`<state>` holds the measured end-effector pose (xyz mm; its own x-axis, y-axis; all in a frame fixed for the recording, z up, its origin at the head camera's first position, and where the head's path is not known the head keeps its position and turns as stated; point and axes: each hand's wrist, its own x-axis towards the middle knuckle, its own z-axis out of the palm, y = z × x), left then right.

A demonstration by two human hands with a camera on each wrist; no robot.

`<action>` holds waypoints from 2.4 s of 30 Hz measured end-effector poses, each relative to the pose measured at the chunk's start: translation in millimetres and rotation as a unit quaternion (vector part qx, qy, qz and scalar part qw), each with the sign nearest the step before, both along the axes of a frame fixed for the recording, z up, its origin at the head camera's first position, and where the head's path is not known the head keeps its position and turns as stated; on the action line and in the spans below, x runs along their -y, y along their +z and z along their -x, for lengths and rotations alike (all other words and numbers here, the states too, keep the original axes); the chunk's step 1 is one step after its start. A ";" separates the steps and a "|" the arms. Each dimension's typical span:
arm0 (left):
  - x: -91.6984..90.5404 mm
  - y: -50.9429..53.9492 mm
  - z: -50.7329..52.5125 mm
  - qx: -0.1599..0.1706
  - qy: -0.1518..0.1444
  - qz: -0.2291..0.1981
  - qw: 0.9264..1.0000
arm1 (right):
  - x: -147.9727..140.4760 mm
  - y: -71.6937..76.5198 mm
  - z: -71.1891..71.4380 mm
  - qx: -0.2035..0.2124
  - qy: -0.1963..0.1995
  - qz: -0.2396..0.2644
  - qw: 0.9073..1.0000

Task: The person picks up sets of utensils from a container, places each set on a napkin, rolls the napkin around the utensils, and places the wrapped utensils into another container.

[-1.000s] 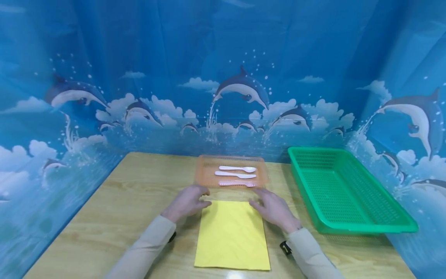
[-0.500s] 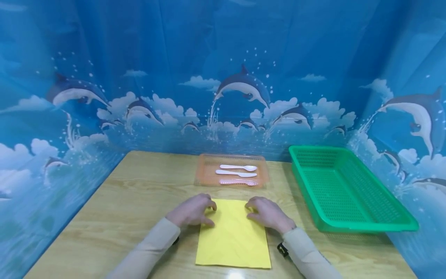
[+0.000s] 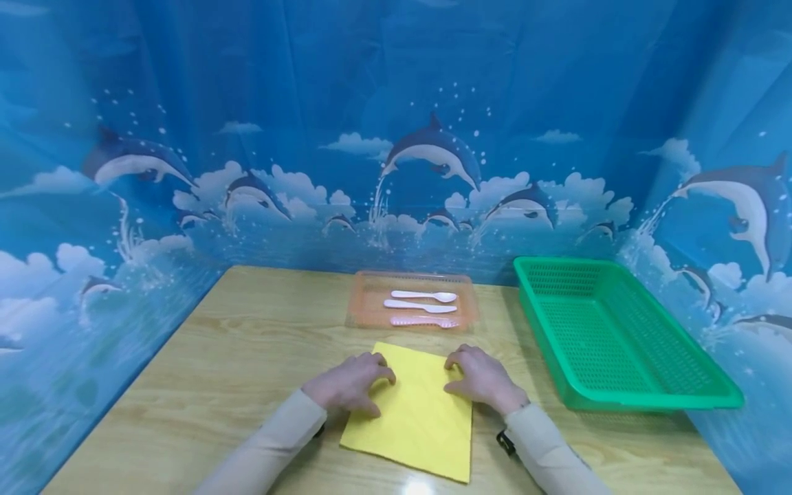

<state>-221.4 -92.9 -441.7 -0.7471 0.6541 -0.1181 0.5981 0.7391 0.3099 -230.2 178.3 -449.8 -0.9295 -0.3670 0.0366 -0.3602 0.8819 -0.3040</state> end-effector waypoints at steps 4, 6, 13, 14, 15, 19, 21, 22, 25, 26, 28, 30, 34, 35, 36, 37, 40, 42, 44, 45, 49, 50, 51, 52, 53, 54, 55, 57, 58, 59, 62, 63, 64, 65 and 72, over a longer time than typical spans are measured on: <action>-1.0 1.3 2.5 0.010 -0.004 0.004 1.000 | -3.2 3.4 -1.9 0.015 -0.023 -0.028 0.999; -1.5 1.3 3.4 0.016 -0.001 0.004 1.000 | -4.8 4.2 -2.3 0.026 -0.029 -0.036 0.999; -5.0 0.4 8.0 -0.004 0.021 0.003 1.000 | -9.5 9.4 -6.3 0.054 -0.046 -0.049 0.996; -5.6 0.1 8.9 -0.010 0.020 0.002 1.000 | -10.3 9.9 -7.0 0.058 -0.049 -0.051 0.996; -6.2 -0.1 9.7 -0.015 0.018 0.000 1.000 | -11.2 10.7 -7.6 0.062 -0.052 -0.052 0.995; -8.1 -1.0 10.9 -0.015 0.012 -0.011 1.000 | -14.4 13.0 -8.8 0.083 -0.060 -0.052 0.993; -8.5 -1.2 10.2 -0.016 0.007 -0.014 1.000 | -15.8 13.0 -9.0 0.091 -0.062 -0.051 0.993; -8.5 -1.9 9.8 -0.016 0.005 -0.013 1.000 | -16.4 12.5 -9.1 0.094 -0.063 -0.051 0.992; -7.3 -2.2 9.3 -0.020 -0.004 -0.005 1.000 | -17.4 11.6 -9.0 0.096 -0.064 -0.049 0.992; -6.9 -1.6 10.0 -0.019 -0.006 -0.002 1.000 | -17.4 11.9 -8.6 0.095 -0.064 -0.048 0.992; -5.9 -0.3 11.8 -0.015 -0.005 0.001 1.000 | -17.6 12.6 -8.1 0.094 -0.064 -0.045 0.993; -5.4 1.3 14.2 -0.008 -0.004 -0.002 1.000 | -17.7 13.7 -8.3 0.094 -0.062 -0.040 0.993; -4.2 2.3 21.6 -0.016 -0.001 -0.037 0.999 | -19.3 12.6 -9.3 0.098 -0.056 -0.020 0.993; -3.9 3.0 23.8 -0.024 0.005 -0.050 0.998 | -19.8 11.9 -9.5 0.099 -0.055 -0.013 0.994; -3.6 3.4 26.4 -0.035 0.013 -0.061 0.997 | -20.4 11.2 -9.5 0.100 -0.055 -0.006 0.993; -3.4 4.1 29.2 -0.049 0.026 -0.074 0.996 | -21.1 10.3 -9.4 0.100 -0.054 0.001 0.994; -3.0 7.3 38.6 -0.102 0.070 -0.099 0.987 | -22.3 9.3 -9.2 0.097 -0.056 0.017 0.994; -2.7 9.1 45.5 -0.136 0.098 -0.111 0.980 | -22.5 9.6 -8.6 0.097 -0.060 0.026 0.993; -2.2 10.2 52.1 -0.164 0.121 -0.118 0.972 | -22.0 10.3 -7.9 0.095 -0.063 0.034 0.993; -1.9 10.5 55.1 -0.173 0.130 -0.123 0.969 | -21.5 10.4 -7.4 0.095 -0.065 0.036 0.993; -0.7 10.0 64.7 -0.201 0.172 -0.123 0.956 | -18.1 11.0 -6.0 0.090 -0.066 0.043 0.993; -0.4 9.8 66.8 -0.205 0.183 -0.122 0.954 | -16.9 10.8 -5.5 0.087 -0.065 0.044 0.993; -0.2 9.4 69.0 -0.211 0.194 -0.120 0.951 | -15.8 10.4 -4.8 0.083 -0.065 0.044 0.993; -0.1 8.9 71.1 -0.215 0.204 -0.118 0.948 | -14.7 10.3 -4.3 0.079 -0.064 0.044 0.994; 0.1 8.2 73.4 -0.219 0.212 -0.116 0.945 | -13.6 9.8 -3.5 0.073 -0.063 0.045 0.994; 0.2 7.8 75.5 -0.222 0.219 -0.116 0.943 | -12.6 9.5 -2.9 0.067 -0.062 0.045 0.995; 0.4 7.4 77.4 -0.224 0.225 -0.113 0.941 | -11.7 9.2 -2.2 0.061 -0.062 0.044 0.995; 0.8 6.8 81.1 -0.227 0.235 -0.104 0.940 | -10.0 8.9 -1.0 0.052 -0.064 0.043 0.996; 0.7 6.5 82.6 -0.227 0.239 -0.098 0.939 | -9.6 8.8 -0.8 0.049 -0.065 0.043 0.996; 0.8 6.2 84.1 -0.228 0.242 -0.089 0.939 | -9.3 8.7 -0.5 0.047 -0.067 0.043 0.996; 0.6 6.0 88.0 -0.222 0.252 -0.060 0.940 | -9.0 9.0 0.1 0.045 -0.071 0.042 0.996; 0.6 5.9 89.2 -0.220 0.255 -0.052 0.940 | -9.0 9.0 0.2 0.045 -0.072 0.043 0.995; 0.6 5.7 90.3 -0.218 0.256 -0.047 0.941 | -9.1 8.8 0.5 0.045 -0.073 0.043 0.995; 0.5 5.5 91.4 -0.214 0.258 -0.042 0.941 | -9.1 8.8 0.6 0.045 -0.075 0.044 0.995; -1.7 4.3 98.7 -0.197 0.268 -0.041 0.942 | -8.5 8.9 -0.2 0.039 -0.074 0.048 0.995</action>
